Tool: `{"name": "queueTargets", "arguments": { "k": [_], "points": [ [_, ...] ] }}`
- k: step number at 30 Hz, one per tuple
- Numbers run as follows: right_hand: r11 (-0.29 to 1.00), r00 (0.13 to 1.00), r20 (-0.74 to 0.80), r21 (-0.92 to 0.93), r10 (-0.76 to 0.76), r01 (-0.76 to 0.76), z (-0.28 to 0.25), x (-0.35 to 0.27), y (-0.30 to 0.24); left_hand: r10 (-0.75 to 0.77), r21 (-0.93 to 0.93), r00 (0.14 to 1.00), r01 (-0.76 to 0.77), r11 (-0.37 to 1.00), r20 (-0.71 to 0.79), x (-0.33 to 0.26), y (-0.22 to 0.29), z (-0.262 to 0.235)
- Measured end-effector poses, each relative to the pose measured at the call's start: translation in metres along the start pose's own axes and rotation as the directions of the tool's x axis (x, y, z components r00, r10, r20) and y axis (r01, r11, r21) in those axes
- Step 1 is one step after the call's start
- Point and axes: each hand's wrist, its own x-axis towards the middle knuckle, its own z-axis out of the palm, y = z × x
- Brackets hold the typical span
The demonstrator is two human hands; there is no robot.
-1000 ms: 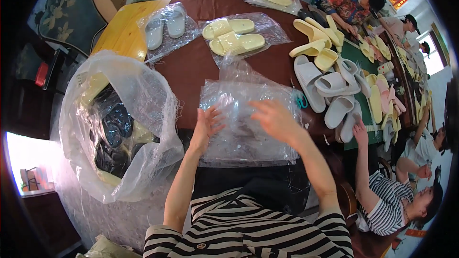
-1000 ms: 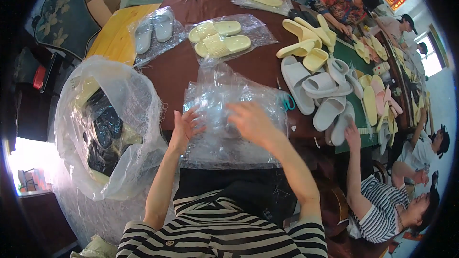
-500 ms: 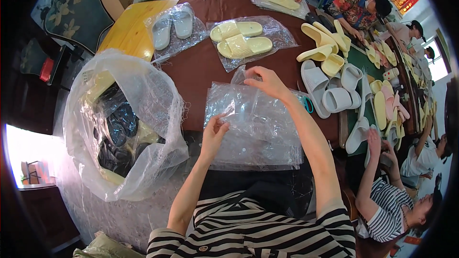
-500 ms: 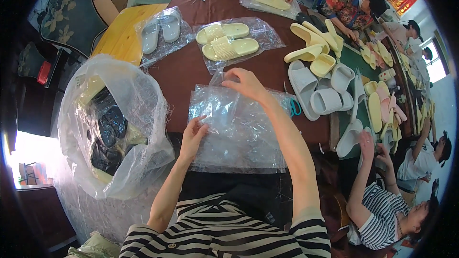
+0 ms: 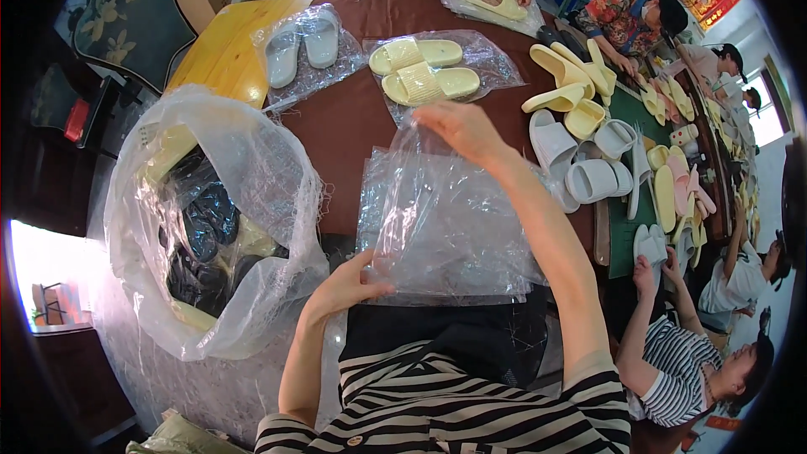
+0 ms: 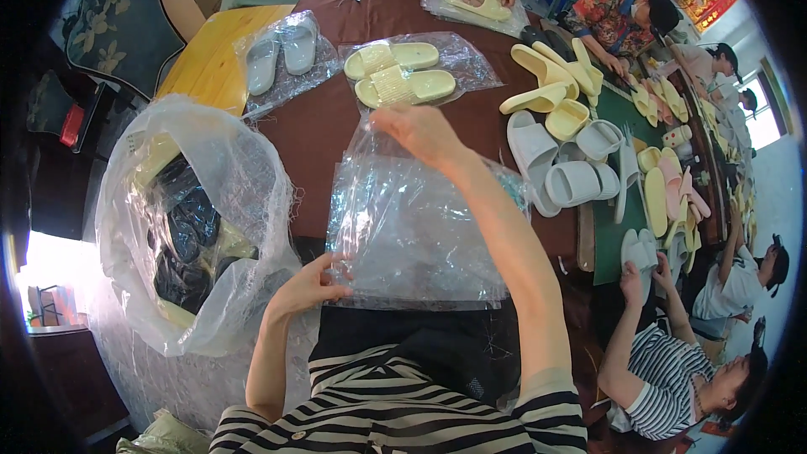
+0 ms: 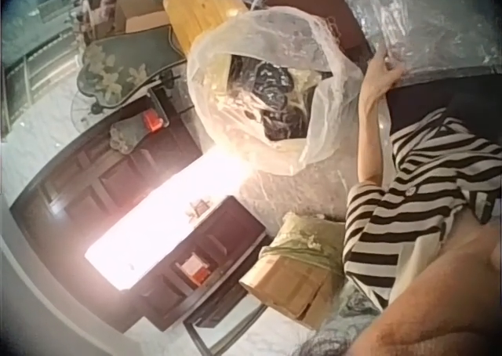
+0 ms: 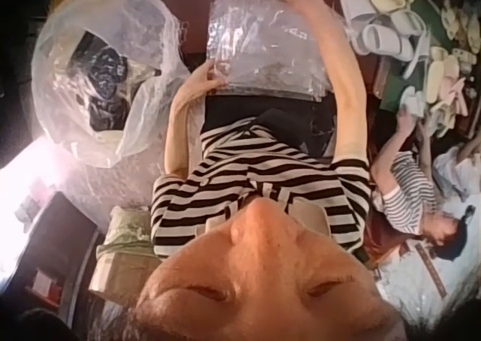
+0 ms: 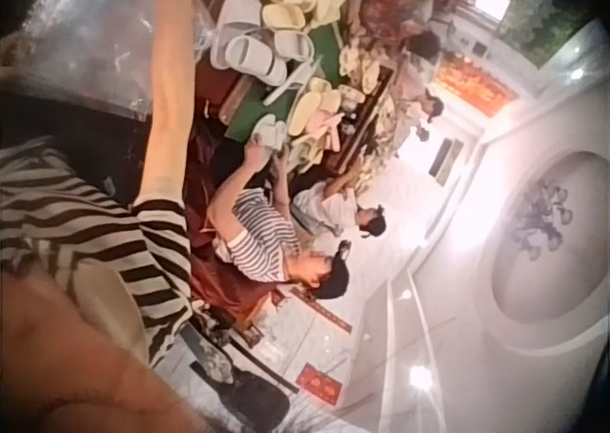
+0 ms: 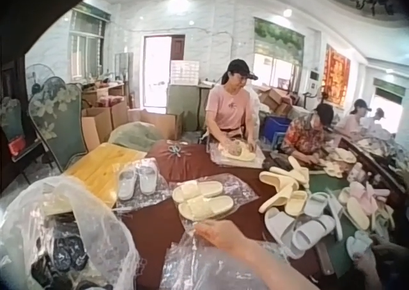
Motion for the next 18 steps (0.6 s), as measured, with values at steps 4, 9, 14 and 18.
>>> {"name": "queueTargets", "arguments": {
  "k": [4, 9, 14, 18],
  "points": [
    [0.964, 0.988, 0.138, 0.264, -0.064, 0.025, 0.051, -0.015, -0.002, 0.281, 0.122, 0.936, -0.260, 0.958, -0.214, 0.031, -0.031, -0.025],
    [0.971, 0.969, 0.227, 0.236, -0.095, 0.040, 0.072, -0.035, -0.010, 0.261, -0.026, 0.863, -0.301, 0.953, -0.432, 0.116, -0.011, -0.031],
    [0.975, 0.984, 0.159, 0.188, 0.086, -0.116, 0.016, -0.066, -0.016, 0.267, -0.138, 0.800, -0.396, 0.908, -0.537, 0.137, -0.018, -0.025],
    [0.843, 0.865, -0.070, 0.277, 0.497, -0.461, -0.038, -0.161, 0.024, 0.127, -0.247, 0.830, -0.302, 0.921, -0.543, 0.137, -0.009, -0.015]
  ]
}}
